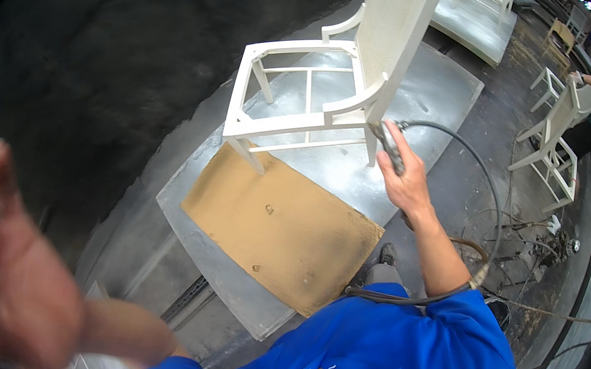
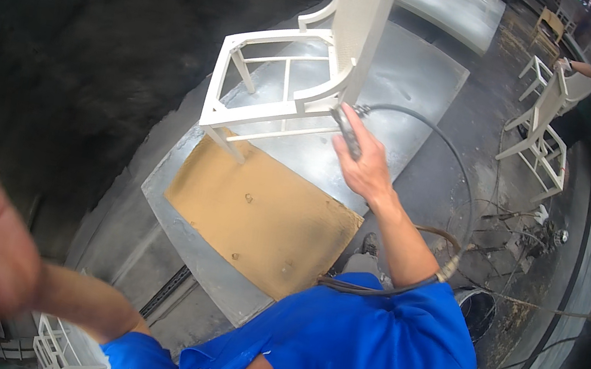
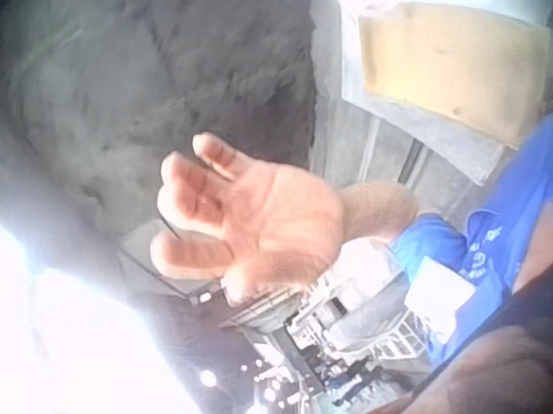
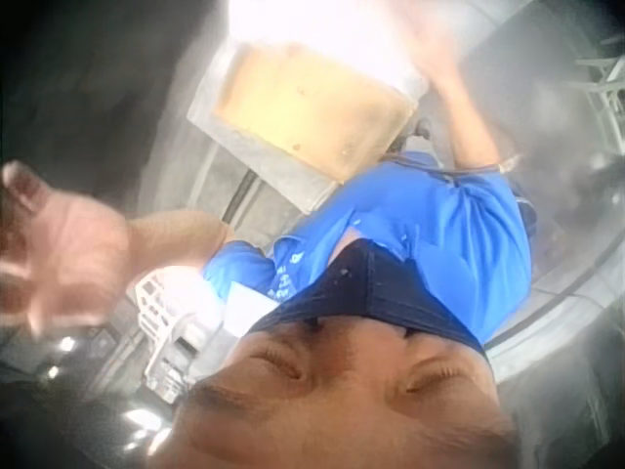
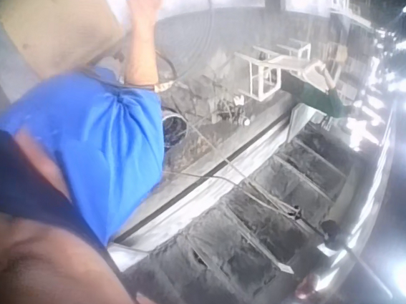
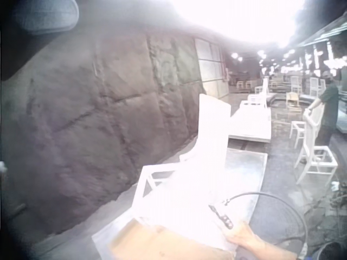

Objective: The person spray paints white chair frames using a handheld spray gun. They repeatedly pick up chairs, rotate them to coat all sides, and place them back on the floor. The process is repeated for multiple chairs in a workshop setting.

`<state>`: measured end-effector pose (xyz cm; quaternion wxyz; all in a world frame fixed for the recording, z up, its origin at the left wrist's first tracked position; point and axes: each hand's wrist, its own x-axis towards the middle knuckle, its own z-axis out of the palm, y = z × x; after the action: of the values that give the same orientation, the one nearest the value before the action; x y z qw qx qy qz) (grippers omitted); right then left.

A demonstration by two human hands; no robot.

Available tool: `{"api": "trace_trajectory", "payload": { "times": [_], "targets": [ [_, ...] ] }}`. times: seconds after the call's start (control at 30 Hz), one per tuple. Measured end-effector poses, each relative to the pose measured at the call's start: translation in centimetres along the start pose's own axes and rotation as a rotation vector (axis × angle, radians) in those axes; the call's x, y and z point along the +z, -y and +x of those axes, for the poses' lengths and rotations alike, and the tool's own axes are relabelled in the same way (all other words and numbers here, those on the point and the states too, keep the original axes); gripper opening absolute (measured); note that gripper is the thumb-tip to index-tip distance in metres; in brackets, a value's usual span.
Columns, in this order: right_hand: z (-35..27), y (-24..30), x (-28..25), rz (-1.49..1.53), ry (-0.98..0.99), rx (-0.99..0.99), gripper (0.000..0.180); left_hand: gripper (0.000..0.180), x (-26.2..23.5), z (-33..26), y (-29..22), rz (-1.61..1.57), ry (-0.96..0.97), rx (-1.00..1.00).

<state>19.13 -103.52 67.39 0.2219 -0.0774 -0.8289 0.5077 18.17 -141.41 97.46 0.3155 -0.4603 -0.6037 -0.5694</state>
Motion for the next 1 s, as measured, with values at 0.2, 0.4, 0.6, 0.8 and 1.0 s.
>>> {"api": "trace_trajectory", "payload": {
  "times": [0.2, 0.4, 0.6, 0.8, 1.0],
  "targets": [
    [-4.9, -6.0, -11.4, -0.227, -0.069, 0.214, 0.067, 0.033, 10.6, -4.7, 14.4, -0.052, -0.185, -0.354],
    [-2.1, -15.3, -20.4, -0.449, 0.275, 0.343, 0.089, 0.089, 37.3, -8.9, 26.7, 0.192, 0.138, -0.589],
    [5.4, -20.9, -23.8, -0.439, 0.531, 0.567, 0.099, 0.081, 51.9, -10.5, 36.0, 0.6, -0.203, -0.522],
    [13.5, -23.3, -25.3, -0.288, 0.641, 0.485, 0.093, 0.041, 47.6, -9.0, 36.7, 0.573, -0.296, -0.42],
    [19.6, -27.8, -15.7, -0.363, 0.656, 0.247, 0.102, 0.019, 33.4, 0.0, 31.4, 0.473, -0.203, -0.4]
  ]
}}
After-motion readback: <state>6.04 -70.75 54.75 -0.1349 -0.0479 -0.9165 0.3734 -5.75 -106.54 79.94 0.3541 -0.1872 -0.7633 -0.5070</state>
